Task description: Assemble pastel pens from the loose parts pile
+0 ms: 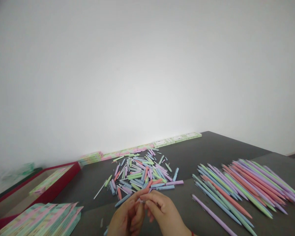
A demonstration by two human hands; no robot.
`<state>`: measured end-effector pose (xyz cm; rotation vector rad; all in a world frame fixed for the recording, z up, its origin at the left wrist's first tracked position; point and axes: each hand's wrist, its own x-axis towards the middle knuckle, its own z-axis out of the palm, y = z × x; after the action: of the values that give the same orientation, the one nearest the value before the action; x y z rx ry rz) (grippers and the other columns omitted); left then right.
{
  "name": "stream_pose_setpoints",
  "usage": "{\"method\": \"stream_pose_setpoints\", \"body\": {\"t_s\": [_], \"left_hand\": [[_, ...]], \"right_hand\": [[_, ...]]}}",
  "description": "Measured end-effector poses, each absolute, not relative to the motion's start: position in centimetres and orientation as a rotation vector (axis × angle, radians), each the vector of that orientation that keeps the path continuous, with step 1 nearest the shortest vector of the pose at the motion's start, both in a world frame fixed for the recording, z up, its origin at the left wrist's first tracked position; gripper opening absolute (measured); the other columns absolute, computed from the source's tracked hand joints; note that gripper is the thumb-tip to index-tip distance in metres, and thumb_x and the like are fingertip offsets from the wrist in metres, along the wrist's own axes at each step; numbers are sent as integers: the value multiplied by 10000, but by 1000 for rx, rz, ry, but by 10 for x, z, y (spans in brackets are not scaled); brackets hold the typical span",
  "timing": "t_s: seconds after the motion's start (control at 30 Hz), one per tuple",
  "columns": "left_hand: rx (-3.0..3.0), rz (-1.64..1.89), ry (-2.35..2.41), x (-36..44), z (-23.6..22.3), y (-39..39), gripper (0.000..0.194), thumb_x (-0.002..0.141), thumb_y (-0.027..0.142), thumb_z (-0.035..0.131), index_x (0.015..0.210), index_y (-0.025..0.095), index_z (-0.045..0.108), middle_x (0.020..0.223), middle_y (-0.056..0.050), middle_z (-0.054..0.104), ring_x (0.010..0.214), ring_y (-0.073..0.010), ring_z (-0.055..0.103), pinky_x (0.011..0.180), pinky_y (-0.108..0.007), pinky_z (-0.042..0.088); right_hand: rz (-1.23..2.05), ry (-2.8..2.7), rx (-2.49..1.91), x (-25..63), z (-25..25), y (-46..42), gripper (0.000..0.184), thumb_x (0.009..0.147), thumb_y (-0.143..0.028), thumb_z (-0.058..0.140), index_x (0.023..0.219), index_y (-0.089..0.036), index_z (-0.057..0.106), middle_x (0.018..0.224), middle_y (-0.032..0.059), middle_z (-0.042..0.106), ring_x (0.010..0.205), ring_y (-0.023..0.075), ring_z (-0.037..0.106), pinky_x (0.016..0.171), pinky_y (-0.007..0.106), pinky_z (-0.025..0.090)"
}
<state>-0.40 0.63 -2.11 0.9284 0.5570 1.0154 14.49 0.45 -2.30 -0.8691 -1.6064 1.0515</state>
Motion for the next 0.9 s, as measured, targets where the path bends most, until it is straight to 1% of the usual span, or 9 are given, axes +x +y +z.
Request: {"method": "stream_pose_setpoints", "body": {"t_s": [0.3, 0.6, 0.77, 0.9], "left_hand": [[924, 976, 534, -7, -20, 6, 460, 802, 363, 476, 1173, 119, 598, 430, 82, 348, 339, -50, 153, 304, -166, 130], [921, 986, 487, -6, -21, 7, 443, 784, 342, 492, 1152, 130, 619, 418, 78, 371, 321, -47, 168, 291, -162, 163], [937, 977, 465, -5, -22, 8, 473, 750, 376, 536, 1130, 110, 629, 400, 87, 369, 300, -38, 174, 273, -152, 163], [967, 980, 449, -4, -28, 11, 492, 739, 389, 536, 1134, 107, 616, 386, 97, 364, 282, -37, 182, 266, -149, 174]], "right_hand": [[1136, -1582, -839, 144, -23, 4, 327, 874, -412, 470, 881, -167, 685, 606, -9, 529, 532, 127, 507, 542, 243, 415], [1159, -1563, -827, 143, -25, 4, 326, 878, -404, 468, 877, -165, 689, 617, -11, 524, 514, 114, 498, 518, 227, 411], [1199, -1536, -810, 144, -33, 7, 321, 874, -412, 482, 913, -159, 675, 627, -10, 534, 510, 113, 504, 513, 226, 411], [1209, -1551, -828, 146, -40, 10, 336, 878, -416, 472, 941, -150, 667, 618, -8, 542, 517, 119, 510, 524, 230, 413]]}}
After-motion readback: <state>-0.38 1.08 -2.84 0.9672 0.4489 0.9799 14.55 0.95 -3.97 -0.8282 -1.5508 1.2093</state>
